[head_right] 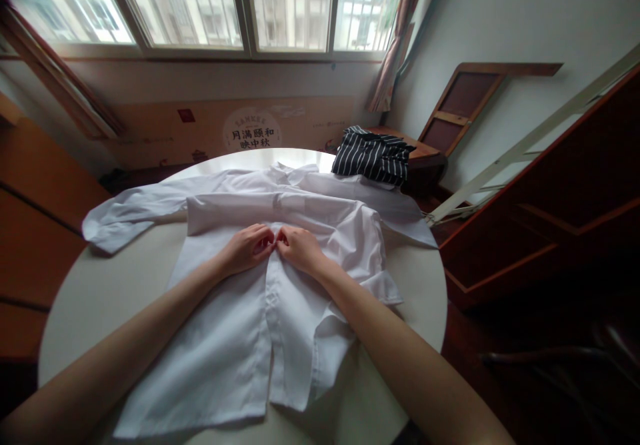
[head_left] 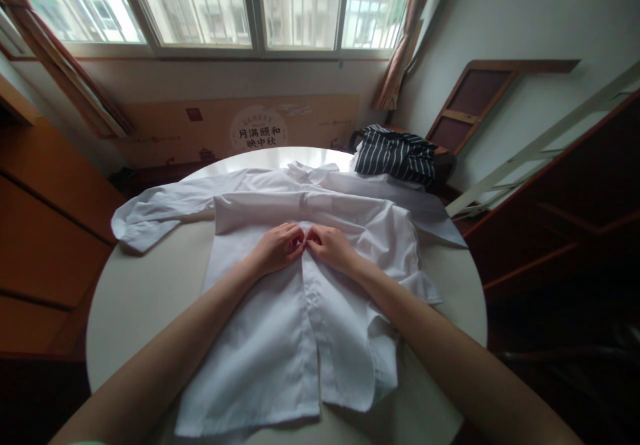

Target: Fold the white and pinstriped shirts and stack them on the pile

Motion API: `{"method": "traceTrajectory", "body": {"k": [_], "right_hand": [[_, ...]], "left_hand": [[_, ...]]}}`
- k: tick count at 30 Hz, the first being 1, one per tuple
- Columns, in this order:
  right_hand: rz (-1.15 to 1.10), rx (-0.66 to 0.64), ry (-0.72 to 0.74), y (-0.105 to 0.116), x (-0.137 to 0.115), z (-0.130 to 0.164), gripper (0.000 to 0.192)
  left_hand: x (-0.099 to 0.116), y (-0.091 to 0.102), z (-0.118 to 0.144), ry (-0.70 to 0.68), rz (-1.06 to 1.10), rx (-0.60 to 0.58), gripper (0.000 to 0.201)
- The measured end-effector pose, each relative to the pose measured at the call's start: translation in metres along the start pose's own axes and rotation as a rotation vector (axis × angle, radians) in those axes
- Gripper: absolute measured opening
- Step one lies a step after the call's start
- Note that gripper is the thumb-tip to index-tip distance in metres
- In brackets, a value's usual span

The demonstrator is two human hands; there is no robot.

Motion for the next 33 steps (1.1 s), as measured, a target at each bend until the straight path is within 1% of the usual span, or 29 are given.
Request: {"method": "traceTrajectory", "body": {"k": [33], "right_hand": [[0.002,-0.007,-0.006,0.0013,-0.0015,0.0005,0.012]], "left_hand": [[-0.0004,0.0005,-0.0001,0.012,0.006,-0.002,0.002]]}}
Point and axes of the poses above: each hand's wrist, its own z-axis away from the middle knuckle, its own y-axis out of the back of the hand, x = y × z, the point moved 4 cm from there along -z, towards the middle knuckle, and after that the axes turned 5 degrees about z, right-handed, at the moved point
